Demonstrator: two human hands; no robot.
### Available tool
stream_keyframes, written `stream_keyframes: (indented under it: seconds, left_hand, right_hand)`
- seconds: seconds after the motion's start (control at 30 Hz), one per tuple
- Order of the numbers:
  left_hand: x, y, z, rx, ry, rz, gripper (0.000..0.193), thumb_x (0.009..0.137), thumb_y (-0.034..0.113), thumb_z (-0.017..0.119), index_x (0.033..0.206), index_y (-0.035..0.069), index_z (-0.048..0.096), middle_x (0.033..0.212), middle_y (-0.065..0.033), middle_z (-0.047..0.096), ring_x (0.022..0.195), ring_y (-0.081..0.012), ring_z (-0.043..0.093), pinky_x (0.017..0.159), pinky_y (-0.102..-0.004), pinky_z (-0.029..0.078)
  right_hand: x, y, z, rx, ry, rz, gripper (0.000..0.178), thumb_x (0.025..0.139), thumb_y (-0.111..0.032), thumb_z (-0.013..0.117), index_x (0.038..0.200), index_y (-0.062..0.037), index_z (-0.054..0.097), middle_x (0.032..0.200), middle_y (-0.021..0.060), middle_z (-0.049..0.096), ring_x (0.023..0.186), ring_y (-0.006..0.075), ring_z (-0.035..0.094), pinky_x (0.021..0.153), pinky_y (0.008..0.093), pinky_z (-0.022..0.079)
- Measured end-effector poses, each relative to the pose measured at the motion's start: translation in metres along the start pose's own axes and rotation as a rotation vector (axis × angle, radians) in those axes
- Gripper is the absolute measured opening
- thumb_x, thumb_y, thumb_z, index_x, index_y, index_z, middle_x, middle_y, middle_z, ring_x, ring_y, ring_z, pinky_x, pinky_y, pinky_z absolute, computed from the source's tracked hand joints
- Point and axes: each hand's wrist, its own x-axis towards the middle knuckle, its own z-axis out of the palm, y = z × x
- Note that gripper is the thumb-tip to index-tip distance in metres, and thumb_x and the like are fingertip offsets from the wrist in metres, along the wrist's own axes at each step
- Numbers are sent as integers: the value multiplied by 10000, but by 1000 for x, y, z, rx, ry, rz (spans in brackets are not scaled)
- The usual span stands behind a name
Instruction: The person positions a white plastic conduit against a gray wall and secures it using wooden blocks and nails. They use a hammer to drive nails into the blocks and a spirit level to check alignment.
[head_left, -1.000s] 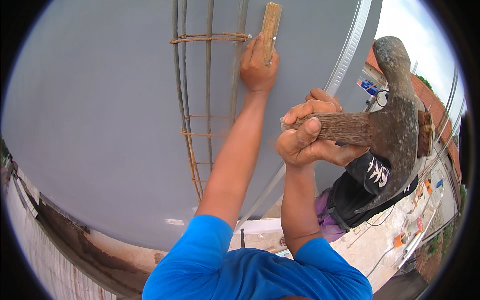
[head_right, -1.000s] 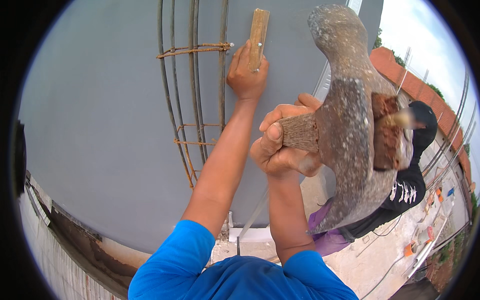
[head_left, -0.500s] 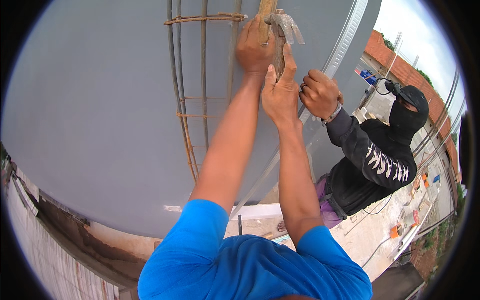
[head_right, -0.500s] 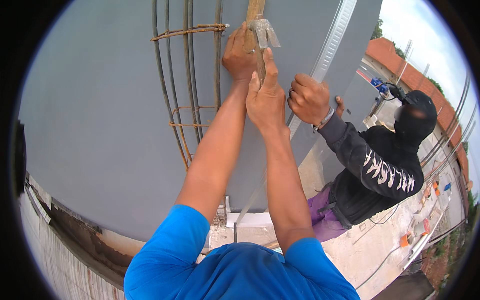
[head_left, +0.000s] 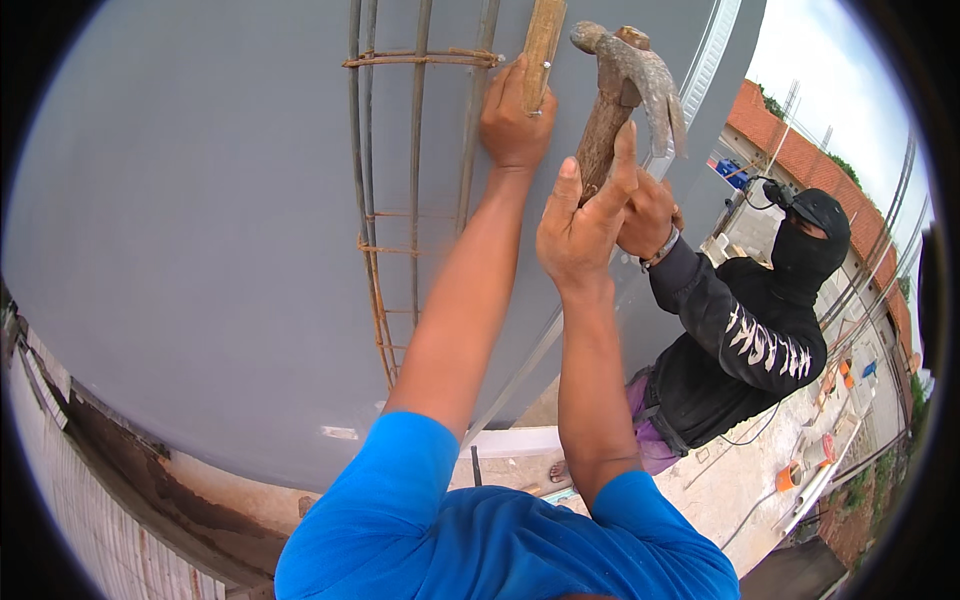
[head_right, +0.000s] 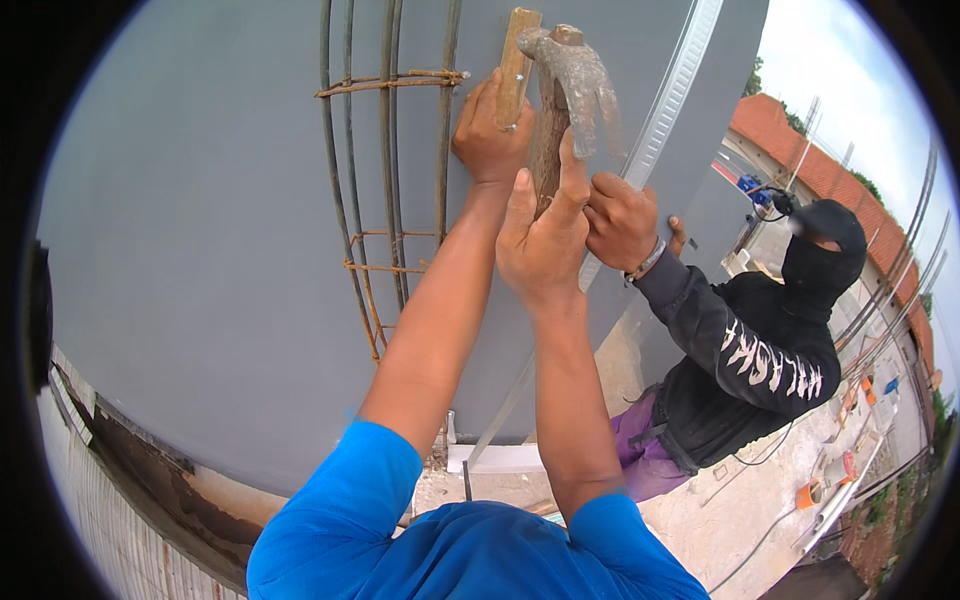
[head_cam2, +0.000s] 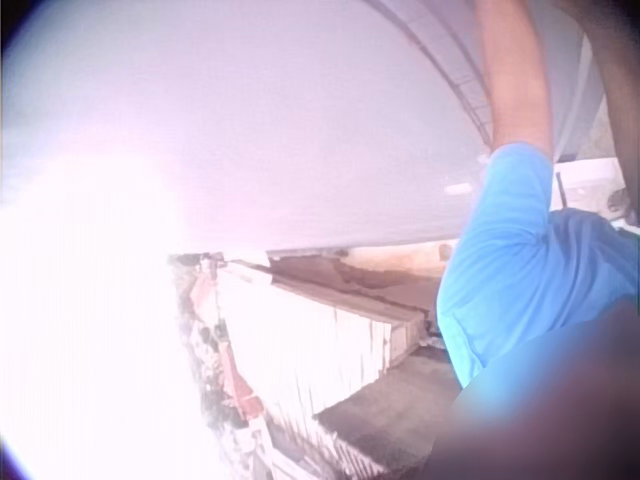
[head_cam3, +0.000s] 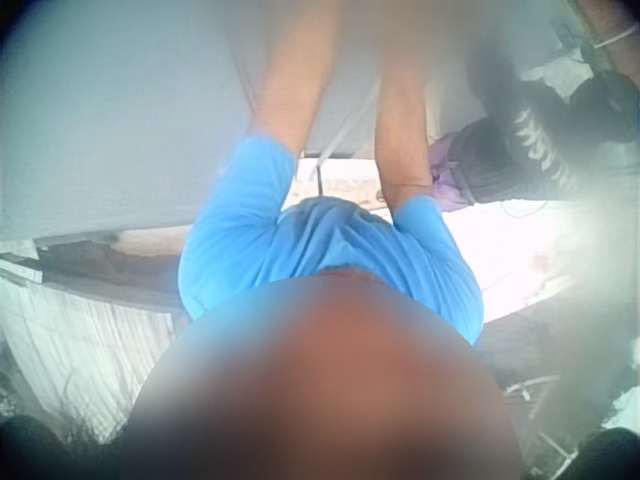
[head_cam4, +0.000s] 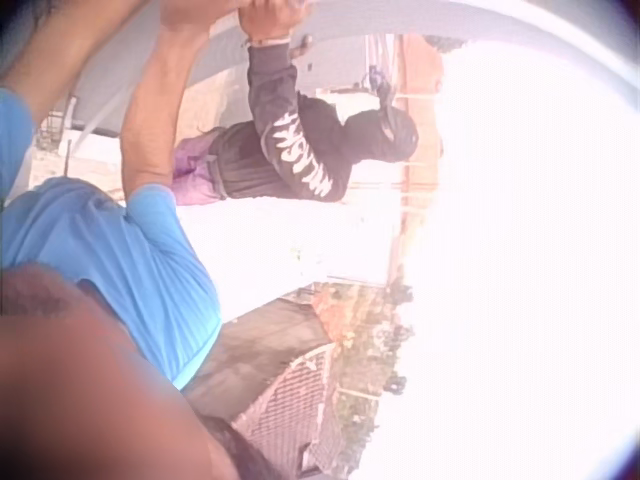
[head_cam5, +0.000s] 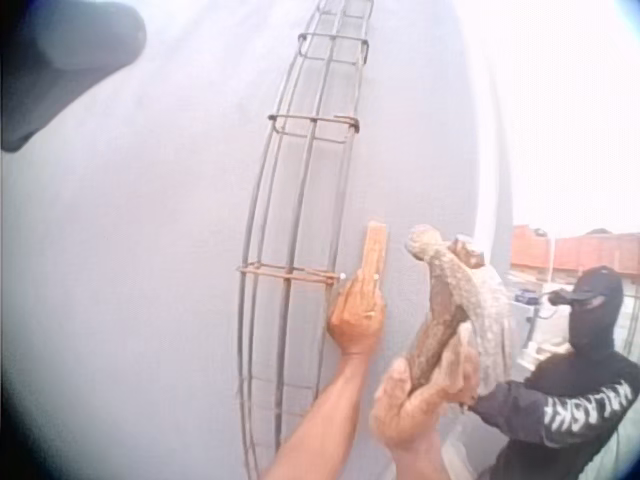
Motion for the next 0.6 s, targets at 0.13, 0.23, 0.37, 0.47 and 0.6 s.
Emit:
stream_keyframes:
  seconds: [0.13, 0.23, 0.37, 0.47, 0.6]
  left_hand:
    - [-5, 9, 3, 27, 55, -6, 533, 777, 208, 846, 1282, 68, 750, 1159, -108, 776, 983, -313, 772, 819, -413, 632]
    - [-10, 11, 6, -11, 50, -13, 527, 779, 187, 825, 1286, 65, 748, 1159, -112, 777, 983, -313, 773, 817, -413, 633]
    - [-3, 0, 2, -9, 47, 31, 528, 781, 207, 835, 1280, 57, 748, 1153, -122, 779, 982, -311, 775, 822, -411, 636]
    - [-10, 12, 4, -54, -24, -40, 548, 805, 153, 802, 1335, 53, 706, 1238, -136, 739, 1081, -352, 731, 911, -449, 613]
    - [-6, 4, -7, -49, -79, -60, 543, 815, 160, 797, 1339, 52, 706, 1230, -135, 745, 1091, -347, 733, 926, -447, 613]
  right_hand:
    - [7, 13, -43, -170, -3, -367, 626, 1115, -167, 548, 1665, -98, 255, 938, 153, 717, 659, 351, 627, 695, 490, 550]
    - [-17, 21, -4, -41, -126, 41, 598, 1131, -179, 521, 1666, -124, 260, 828, 108, 668, 621, 289, 598, 666, 454, 538]
    - [-11, 17, 14, 199, 163, 60, 612, 1114, -138, 538, 1649, -94, 245, 777, 166, 641, 542, 276, 562, 581, 450, 525]
    - [-25, 22, 23, 341, 210, 51, 614, 1109, -122, 537, 1645, -72, 240, 899, 240, 703, 555, 337, 624, 590, 482, 557]
    - [-21, 9, 20, 120, -186, 247, 603, 1113, -109, 523, 1632, -10, 231, 1255, 316, 682, 1003, 413, 745, 829, 485, 603]
